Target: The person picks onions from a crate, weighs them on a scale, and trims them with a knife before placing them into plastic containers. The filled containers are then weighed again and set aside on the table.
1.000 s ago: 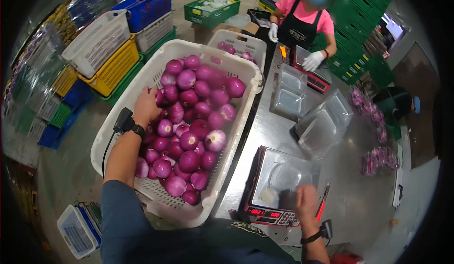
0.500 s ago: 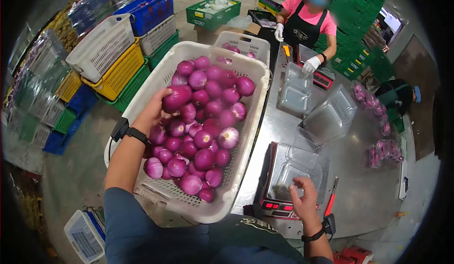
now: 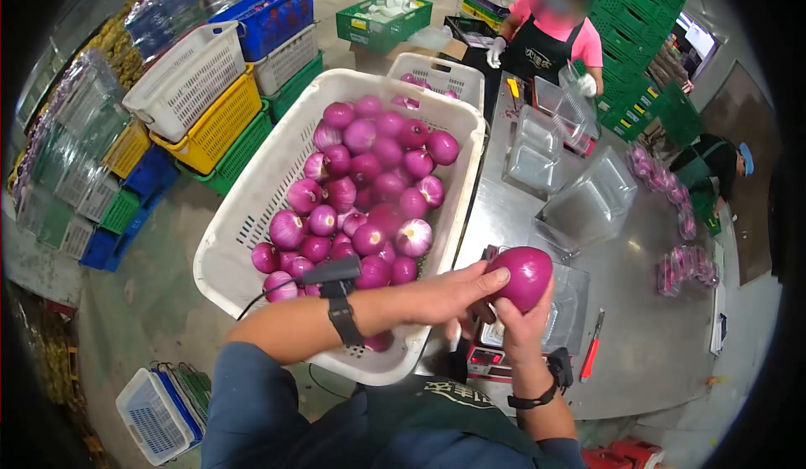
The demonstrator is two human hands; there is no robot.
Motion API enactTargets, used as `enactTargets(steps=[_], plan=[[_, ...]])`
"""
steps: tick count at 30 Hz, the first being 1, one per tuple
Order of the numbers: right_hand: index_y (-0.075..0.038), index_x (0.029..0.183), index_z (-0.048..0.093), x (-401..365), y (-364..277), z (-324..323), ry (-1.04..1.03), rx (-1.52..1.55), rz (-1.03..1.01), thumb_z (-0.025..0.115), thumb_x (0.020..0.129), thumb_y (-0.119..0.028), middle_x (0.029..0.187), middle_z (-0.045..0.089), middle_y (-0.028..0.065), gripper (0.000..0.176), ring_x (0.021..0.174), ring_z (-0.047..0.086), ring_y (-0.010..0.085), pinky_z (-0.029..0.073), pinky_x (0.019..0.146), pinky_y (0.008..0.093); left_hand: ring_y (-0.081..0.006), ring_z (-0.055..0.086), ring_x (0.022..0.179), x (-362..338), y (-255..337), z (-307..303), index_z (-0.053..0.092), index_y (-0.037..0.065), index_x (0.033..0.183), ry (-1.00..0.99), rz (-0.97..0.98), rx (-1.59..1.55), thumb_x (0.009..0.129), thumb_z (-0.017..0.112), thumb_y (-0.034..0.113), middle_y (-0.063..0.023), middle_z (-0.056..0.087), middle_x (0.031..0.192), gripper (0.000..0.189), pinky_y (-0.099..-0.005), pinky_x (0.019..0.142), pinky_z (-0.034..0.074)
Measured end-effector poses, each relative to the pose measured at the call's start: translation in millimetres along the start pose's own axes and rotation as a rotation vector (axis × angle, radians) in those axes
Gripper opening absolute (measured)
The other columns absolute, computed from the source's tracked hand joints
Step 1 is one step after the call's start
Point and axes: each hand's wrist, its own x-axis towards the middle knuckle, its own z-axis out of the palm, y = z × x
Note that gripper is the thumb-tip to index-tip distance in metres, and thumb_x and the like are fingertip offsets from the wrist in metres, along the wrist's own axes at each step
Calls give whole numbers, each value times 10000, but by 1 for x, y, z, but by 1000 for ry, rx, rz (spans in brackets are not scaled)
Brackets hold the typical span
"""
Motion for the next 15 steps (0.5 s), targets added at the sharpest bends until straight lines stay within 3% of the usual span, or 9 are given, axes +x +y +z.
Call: enactTargets(steps=[1, 2, 3, 4, 5, 6, 10, 15], plan=[[-51, 1468, 370, -3, -3, -15, 4, 54, 47, 882, 761, -181, 1329, 568, 143, 883, 1107, 655, 246, 551, 978, 375, -147, 668, 769, 6, -1, -14, 550, 47, 1376, -7, -78, 197, 1066, 412, 635, -119, 695, 1091, 679, -272, 614, 548], [-52, 1497, 365, -7, -3, -29, 46, 26, 68, 881, 745, -172, 1318, 566, 135, 920, 1107, 650, 244, 557, 960, 372, -140, 687, 844, 4, 11, -30, 653, 43, 1296, 4, -39, 403, 1054, 463, 622, -106, 733, 1056, 655, -291, 676, 553], [-54, 1516, 355, -11, -7, -41, 88, -72, 70, 880, 737, -165, 1311, 565, 132, 946, 1106, 647, 243, 555, 961, 371, -134, 696, 919, 11, 3, -51, 724, 28, 1198, 134, -32, 629, 1022, 596, 539, -91, 755, 1046, 555, -307, 741, 558], [-55, 1534, 345, -16, -10, -53, 131, -170, 74, 880, 728, -158, 1304, 564, 130, 973, 1105, 644, 243, 553, 962, 371, -145, 707, 888, 17, -7, -78, 733, 14, 1155, 272, 196, 708, 967, 719, 385, -105, 755, 986, 415, -310, 755, 570], [-56, 1546, 337, -21, -4, -72, 184, -190, 94, 877, 721, -148, 1303, 563, 131, 990, 1108, 641, 245, 552, 965, 373, -148, 714, 833, 17, -1, -99, 726, 5, 1161, 482, 242, 791, 914, 774, 263, -111, 758, 925, 360, -316, 743, 574], [-57, 1559, 330, -27, 2, -88, 235, -210, 117, 875, 714, -138, 1301, 561, 132, 1009, 1111, 638, 247, 551, 968, 375, -343, 744, 854, 15, 5, -121, 758, 54, 1068, 667, 223, 810, 836, 769, 343, -182, 753, 901, 371, -420, 804, 583], [-41, 1533, 380, -50, 8, -126, 379, -320, 191, 875, 703, -126, 1301, 560, 127, 969, 1125, 628, 249, 526, 1002, 370, -360, 736, 896, 25, -28, -233, 732, 43, 1048, 1105, 190, 907, 834, 747, 290, -159, 758, 929, 327, -450, 821, 580], [-34, 1524, 390, -58, 12, -138, 449, -380, 219, 870, 706, -104, 1296, 565, 127, 951, 1131, 625, 241, 526, 995, 355, -367, 721, 953, 55, -42, -237, 710, 57, 1092, 1087, 165, 1093, 824, 756, 278, -159, 749, 974, 350, -473, 840, 568]])
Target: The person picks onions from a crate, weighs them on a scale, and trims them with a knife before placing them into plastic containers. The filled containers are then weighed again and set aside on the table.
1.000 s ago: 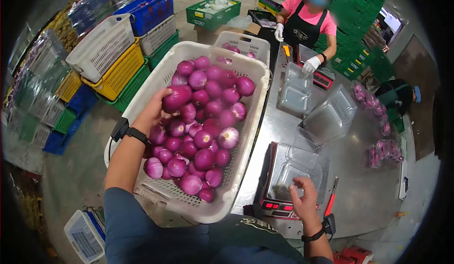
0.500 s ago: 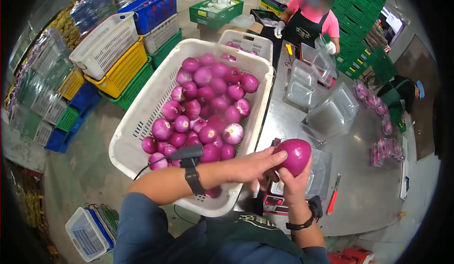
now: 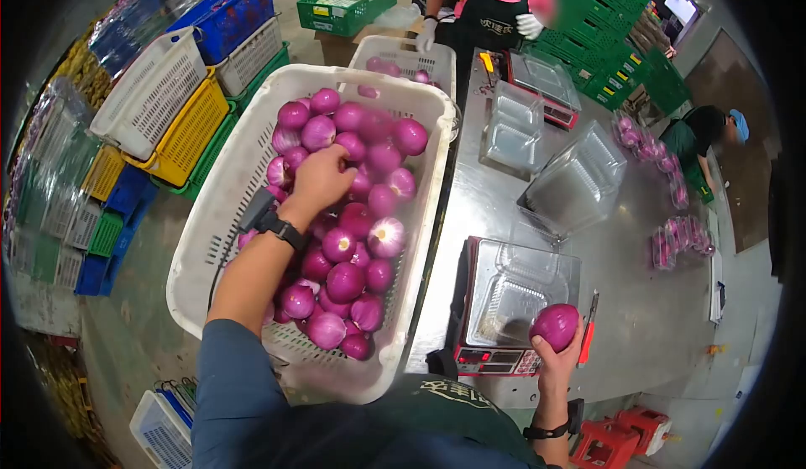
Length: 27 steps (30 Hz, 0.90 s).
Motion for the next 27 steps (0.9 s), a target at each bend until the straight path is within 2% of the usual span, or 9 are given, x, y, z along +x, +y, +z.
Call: enactTargets(steps=[2, 5, 7, 10, 15, 18, 23, 25, 27], plan=[[-33, 1526, 387, 3, 0, 1, -18, -59, -5, 880, 701, -110, 1312, 561, 130, 964, 1125, 631, 239, 534, 985, 358, -360, 694, 1001, 2, 10, 30, 675, 59, 1136, 20, 114, 46, 811, 779, 264, -165, 717, 1024, 398, -485, 859, 555], [-32, 1528, 384, 10, -1, 8, -72, -90, -32, 882, 702, -107, 1322, 562, 136, 968, 1121, 640, 242, 543, 979, 364, -411, 641, 1078, 12, 25, 68, 632, 75, 1277, -6, 146, 206, 830, 774, 240, -166, 627, 1209, 498, -508, 888, 547], [-24, 1527, 380, 11, -7, 13, -68, -112, -32, 884, 703, -100, 1328, 566, 142, 969, 1132, 641, 246, 547, 982, 371, -400, 618, 1021, 18, 25, 85, 624, 106, 1275, 46, 245, 267, 840, 716, 169, -140, 598, 1160, 449, -515, 835, 522], [-6, 1518, 378, 15, -10, 11, -102, -138, -37, 892, 701, -91, 1333, 570, 151, 969, 1150, 640, 242, 550, 982, 366, -300, 574, 936, 29, 27, 93, 621, 138, 1231, 224, 480, 560, 872, 586, 122, -98, 585, 1023, 362, -450, 763, 443], [5, 1502, 409, 25, 3, 3, -91, -217, -34, 910, 680, -130, 1335, 575, 165, 972, 1160, 641, 255, 543, 996, 369, -256, 564, 915, 43, 37, 93, 611, 165, 1170, 169, 504, 772, 875, 606, 156, -75, 580, 985, 295, -421, 730, 391], [15, 1451, 490, 33, 9, 3, -125, -519, -125, 945, 624, -259, 1341, 583, 231, 982, 1207, 627, 362, 520, 1033, 428, -235, 548, 947, 47, 36, 87, 594, 152, 1156, 104, 595, 873, 870, 617, 213, -52, 559, 1010, 294, -399, 753, 406], [7, 1433, 517, 36, -1, 16, -239, -672, -167, 935, 655, -341, 1269, 633, 261, 950, 1153, 662, 413, 544, 989, 447, -226, 545, 951, 54, 22, 88, 605, 141, 1115, 209, 719, 822, 869, 601, 205, -49, 558, 1011, 255, -388, 761, 410], [20, 1397, 553, 36, 0, 17, -360, -777, -159, 940, 660, -371, 1240, 659, 263, 919, 1120, 681, 412, 550, 976, 449, -222, 548, 945, 56, 22, 91, 616, 135, 1060, 145, 751, 819, 871, 596, 203, -49, 564, 985, 202, -384, 776, 411], [30, 1366, 579, 36, -6, 16, -352, -757, -177, 932, 684, -407, 1238, 668, 265, 883, 1121, 684, 403, 552, 971, 443, -224, 552, 930, 59, 24, 87, 628, 135, 990, 153, 780, 804, 893, 564, 180, -52, 570, 936, 125, -379, 785, 410]])
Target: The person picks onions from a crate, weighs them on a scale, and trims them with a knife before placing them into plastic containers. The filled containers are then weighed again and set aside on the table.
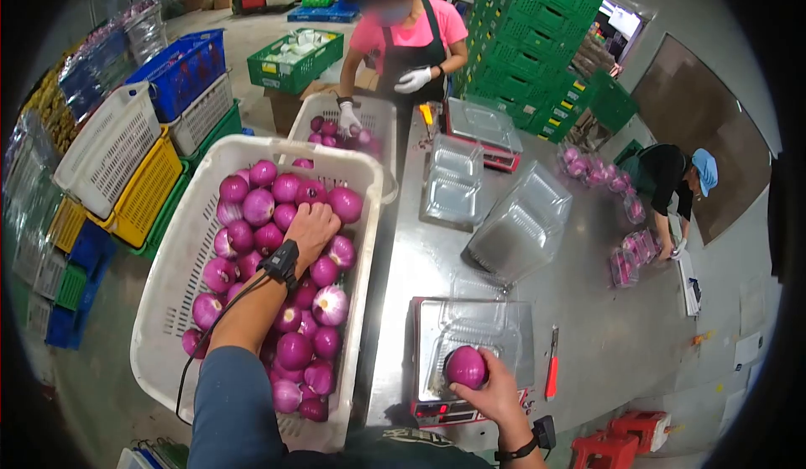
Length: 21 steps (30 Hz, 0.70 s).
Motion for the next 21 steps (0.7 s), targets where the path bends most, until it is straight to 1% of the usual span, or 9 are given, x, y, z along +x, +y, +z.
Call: enactTargets(steps=[6, 8, 10, 11, 12, 14, 18, 20, 21], plan=[[29, 1360, 593, -9, -3, -5, -22, 87, 127, 870, 788, -456, 1197, 669, 250, 799, 1043, 696, 348, 561, 901, 410, -282, 578, 941, 1, -12, -42, 657, 86, 963, -96, -102, -380, 686, 821, 315, -88, 619, 924, 395, -420, 801, 449], [30, 1356, 597, -13, 3, -1, 22, 103, 172, 814, 866, -428, 1184, 674, 240, 705, 1007, 687, 332, 551, 866, 400, -327, 629, 916, -10, -11, -52, 670, 19, 1002, -51, -477, -619, 625, 886, 360, -136, 676, 962, 552, -437, 815, 505], [33, 1337, 614, -18, 5, 2, -39, 119, 157, 761, 924, -386, 1190, 679, 236, 606, 1008, 677, 328, 540, 864, 402, -325, 681, 891, -18, -14, -79, 668, -27, 1021, -191, -864, -1138, 745, 841, 355, -146, 709, 993, 503, -397, 799, 550], [33, 1321, 624, -17, 8, 5, 19, 152, 135, 747, 938, -370, 1197, 680, 236, 570, 1015, 675, 331, 537, 872, 404, -272, 708, 896, -26, -16, -79, 668, -18, 1092, -173, -943, -1360, 803, 815, 346, -102, 717, 1009, 487, -329, 781, 556], [34, 1306, 633, -17, 9, 7, 94, 185, 109, 733, 951, -354, 1204, 680, 236, 535, 1023, 672, 333, 534, 879, 406, -245, 704, 953, -33, -14, -83, 646, 8, 1181, -197, -1062, -1803, 865, 748, 285, -74, 695, 1041, 432, -365, 803, 584], [33, 1295, 638, -19, 13, 9, 94, 195, 92, 723, 958, -350, 1209, 679, 241, 517, 1029, 670, 334, 533, 887, 405, -250, 699, 991, -44, -8, -109, 614, 33, 1259, -124, -1105, -2242, 922, 658, 259, -105, 689, 1120, 408, -437, 828, 606], [29, 1283, 640, -20, 29, 12, 164, 120, -27, 733, 953, -291, 1198, 676, 241, 469, 1040, 667, 335, 533, 910, 406, -281, 691, 1067, -59, 5, -162, 567, 53, 1340, -132, -1096, -2526, 960, 561, 273, -136, 657, 1267, 440, -491, 854, 617], [21, 1289, 639, -20, 22, 4, 169, 123, -78, 766, 926, -270, 1193, 676, 226, 483, 1043, 668, 327, 534, 916, 406, -283, 686, 1089, -65, 20, -179, 543, 52, 1371, -189, -950, -2612, 952, 569, 247, -138, 644, 1292, 463, -495, 872, 616], [14, 1295, 639, -21, 17, -2, 183, 124, -133, 800, 898, -249, 1189, 676, 211, 503, 1047, 669, 318, 535, 922, 407, -274, 685, 1089, -68, 35, -191, 546, 45, 1376, -115, -1058, -2514, 942, 587, 228, -136, 646, 1300, 473, -480, 873, 615]])
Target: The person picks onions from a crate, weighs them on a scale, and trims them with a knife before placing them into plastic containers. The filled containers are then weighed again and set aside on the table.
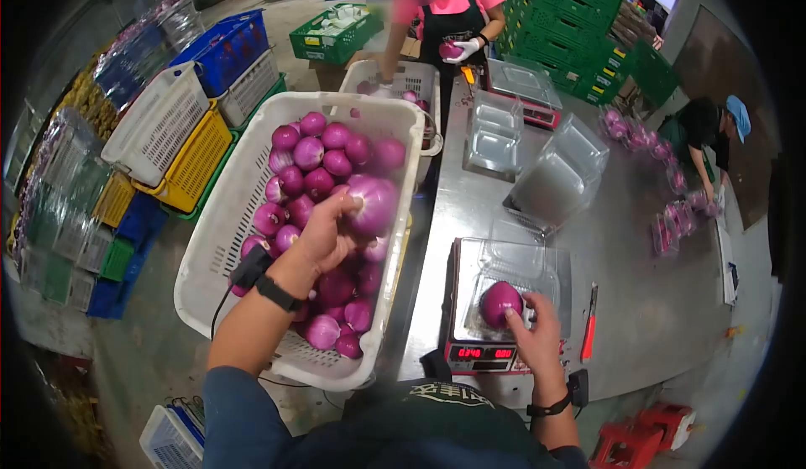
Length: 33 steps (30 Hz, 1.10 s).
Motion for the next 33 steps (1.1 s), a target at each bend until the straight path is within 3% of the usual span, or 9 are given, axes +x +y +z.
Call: enactTargets(steps=[5, 8, 11, 14, 16, 17, 19, 25, 33], plan=[[-12, 1466, 477, -5, -50, -15, -191, 371, -158, 962, 705, -306, 1289, 630, 175, 949, 1086, 658, 294, 542, 931, 407, -235, 666, 1108, -73, -39, 92, 475, 25, 1441, -81, -29, 141, 948, 651, 210, -119, 629, 1279, 555, -397, 925, 575], [14, 1531, 343, -12, -65, -12, -238, 457, -495, 989, 674, -341, 1333, 599, 218, 1130, 1134, 660, 339, 551, 937, 407, -225, 623, 1163, -102, -87, 133, 412, 28, 1469, -121, -93, 209, 983, 649, 283, -131, 571, 1322, 598, -370, 960, 541], [4, 1555, 274, -29, -56, -18, -159, 450, -392, 968, 715, -288, 1326, 585, 257, 1128, 1181, 649, 370, 529, 1019, 431, -213, 580, 1223, -113, -128, 170, 325, 41, 1530, -134, -115, 160, 1050, 595, 354, -156, 501, 1387, 633, -346, 1014, 507], [12, 1495, 401, -30, -39, -43, -218, 590, -299, 933, 751, -250, 1301, 622, 221, 951, 1159, 675, 309, 556, 995, 393, -198, 609, 1163, -106, -157, 184, 310, 43, 1557, -116, -44, 284, 1069, 570, 360, -149, 570, 1313, 637, -324, 985, 509], [28, 1415, 510, -34, -14, -52, -253, 639, -216, 897, 787, -238, 1282, 649, 179, 785, 1132, 684, 236, 583, 940, 355, -117, 618, 975, -107, -157, 197, 425, 61, 1501, -108, -265, 529, 1056, 585, 397, -53, 635, 1123, 581, -268, 812, 509], [27, 1441, 483, -37, -1, -58, -285, 636, -103, 892, 793, -237, 1302, 641, 164, 810, 1158, 667, 225, 558, 983, 361, -72, 580, 812, -104, -167, 197, 463, 64, 1476, -53, -71, 734, 1072, 552, 361, 0, 627, 962, 509, -225, 712, 468], [22, 1456, 463, -38, 25, -62, -201, 957, -14, 867, 805, -193, 1293, 635, 142, 795, 1178, 645, 213, 524, 1029, 365, -79, 579, 824, -93, -184, 176, 490, 51, 1441, 46, 111, 646, 1059, 581, 285, -14, 646, 995, 457, -237, 735, 480], [-1, 1488, 404, -52, 130, -107, 3, 1159, 241, 727, 784, -73, 1323, 587, 122, 778, 1172, 624, 219, 499, 1053, 356, -161, 602, 1074, -67, -180, 175, 533, -8, 1367, 428, 443, 758, 939, 736, 109, -107, 652, 1226, 488, -318, 970, 486], [-22, 1505, 399, -42, 128, -97, -10, 897, 163, 812, 767, -121, 1333, 584, 137, 851, 1169, 638, 238, 516, 1039, 379, -440, 501, 1289, -42, -226, 206, 596, 50, 1381, 139, 502, 1605, 786, 863, 380, -276, 553, 1395, 731, -502, 1103, 421]])
